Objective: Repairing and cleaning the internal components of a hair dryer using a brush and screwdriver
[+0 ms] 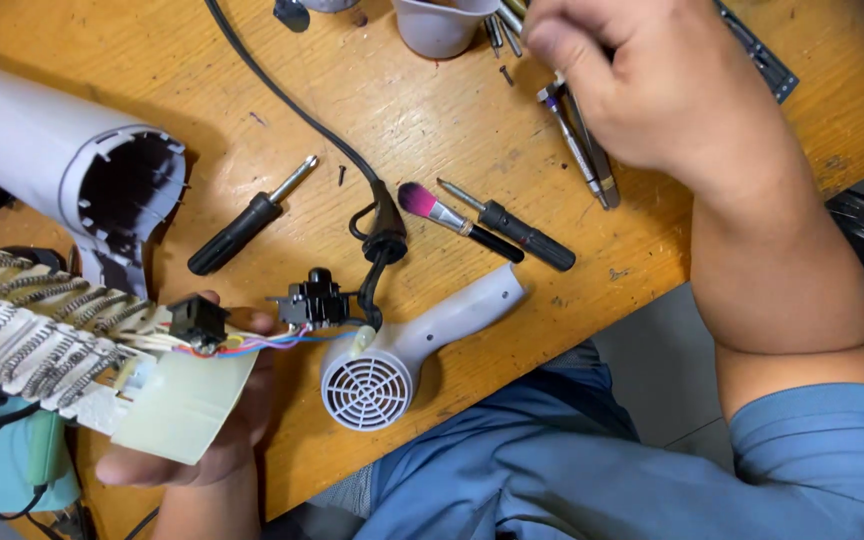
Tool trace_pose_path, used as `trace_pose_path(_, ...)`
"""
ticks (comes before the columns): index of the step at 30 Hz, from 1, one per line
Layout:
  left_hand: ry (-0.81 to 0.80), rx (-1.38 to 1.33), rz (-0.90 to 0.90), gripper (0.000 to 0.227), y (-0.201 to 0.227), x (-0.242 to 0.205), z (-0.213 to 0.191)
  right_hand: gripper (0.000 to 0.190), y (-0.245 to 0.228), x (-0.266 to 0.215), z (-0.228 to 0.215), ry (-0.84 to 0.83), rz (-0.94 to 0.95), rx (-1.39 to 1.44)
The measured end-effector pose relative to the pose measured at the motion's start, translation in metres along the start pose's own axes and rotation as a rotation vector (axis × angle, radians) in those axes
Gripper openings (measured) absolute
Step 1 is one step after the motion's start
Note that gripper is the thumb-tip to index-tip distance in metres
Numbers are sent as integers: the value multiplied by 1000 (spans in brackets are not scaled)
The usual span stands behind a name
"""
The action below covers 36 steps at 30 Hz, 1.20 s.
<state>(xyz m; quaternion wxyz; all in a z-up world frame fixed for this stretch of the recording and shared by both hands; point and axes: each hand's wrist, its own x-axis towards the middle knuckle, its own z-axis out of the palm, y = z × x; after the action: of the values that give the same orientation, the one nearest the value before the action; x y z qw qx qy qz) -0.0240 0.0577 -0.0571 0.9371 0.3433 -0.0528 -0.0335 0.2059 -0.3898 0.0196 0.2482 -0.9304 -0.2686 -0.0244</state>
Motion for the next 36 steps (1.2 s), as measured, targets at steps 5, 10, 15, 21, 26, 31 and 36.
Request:
trace_pose_path(5, 20, -1, -39, 116, 1, -12, 0, 16, -20, 6, 8, -257, -2, -6)
trace_pose_path(10, 39, -7, -74, 118, 4, -18, 4, 24, -5, 4, 9, -217, 212, -246)
trace_pose_path(15, 58, -20, -111, 120, 8, -16, 14, 22, 0, 1, 10, -121, 216, -358)
trace_pose_path(21, 88, -29, -156, 123, 14, -3, 20, 20, 3, 1, 19, 30, 36, -475)
trace_pose_path(26, 107, -34, -175, 125, 10, 19, 15, 32, 1, 3, 31, -36, 40, -622)
trace_pose_path(31, 80, -63, -152, 124, 6, 20, 16, 31, -3, 5, 28, -20, 38, -627)
trace_pose_path(36, 90, -55, -143, 123, 6, 20, 15, 36, -3, 10, 29, -82, 16, -718)
